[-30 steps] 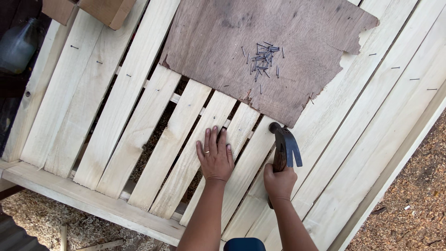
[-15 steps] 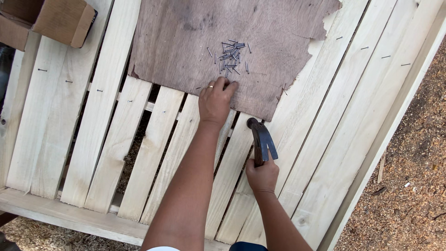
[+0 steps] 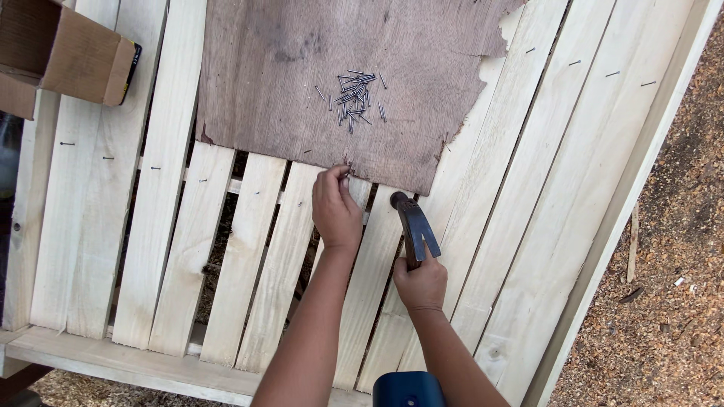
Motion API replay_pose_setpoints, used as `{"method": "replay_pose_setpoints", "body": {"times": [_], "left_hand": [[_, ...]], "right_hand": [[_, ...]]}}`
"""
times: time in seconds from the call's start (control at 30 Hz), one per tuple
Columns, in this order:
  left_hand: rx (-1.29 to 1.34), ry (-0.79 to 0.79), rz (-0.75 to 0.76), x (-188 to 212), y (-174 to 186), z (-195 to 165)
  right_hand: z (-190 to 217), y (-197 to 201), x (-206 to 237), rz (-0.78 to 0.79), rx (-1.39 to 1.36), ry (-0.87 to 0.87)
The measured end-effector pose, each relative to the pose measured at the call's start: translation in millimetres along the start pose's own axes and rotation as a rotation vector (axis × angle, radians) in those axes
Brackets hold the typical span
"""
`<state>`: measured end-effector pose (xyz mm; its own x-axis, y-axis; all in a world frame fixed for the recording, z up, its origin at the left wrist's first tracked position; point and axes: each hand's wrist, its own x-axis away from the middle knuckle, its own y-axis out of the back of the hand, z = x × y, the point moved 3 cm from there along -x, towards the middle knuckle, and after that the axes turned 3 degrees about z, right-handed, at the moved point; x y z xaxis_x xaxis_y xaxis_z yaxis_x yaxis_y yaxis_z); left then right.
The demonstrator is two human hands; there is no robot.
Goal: The person hammers nails into a slatted wooden furniture frame outdoors, driving nails one at a time along the slats. They pick nails from a small cardboard box, place each nail on a slat, and strike it with a claw hammer, working across different positions on the frame.
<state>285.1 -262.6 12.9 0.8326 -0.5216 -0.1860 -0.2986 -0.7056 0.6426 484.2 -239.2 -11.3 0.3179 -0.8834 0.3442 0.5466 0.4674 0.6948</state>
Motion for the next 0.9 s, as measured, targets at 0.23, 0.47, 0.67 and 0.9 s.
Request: {"method": "replay_pose_setpoints", "body": {"times": [0.23, 0.47, 0.67, 0.9], "left_hand": [[0.156, 0.215, 0.128, 99, 2, -2], [0.292, 0.368, 0.025, 103, -21, -2], [0.415, 0.388, -0.044, 92, -33, 1], [0.300, 0.312, -0.087, 88, -32, -2]], "right_hand": [[6, 3, -3, -0.023, 0.007, 0.012], [11, 5, -7, -0.008, -0.021, -0.018], [16, 8, -10, -0.031, -0.061, 0.021], [18, 7, -10, -0.009, -0.085, 0.012]]}}
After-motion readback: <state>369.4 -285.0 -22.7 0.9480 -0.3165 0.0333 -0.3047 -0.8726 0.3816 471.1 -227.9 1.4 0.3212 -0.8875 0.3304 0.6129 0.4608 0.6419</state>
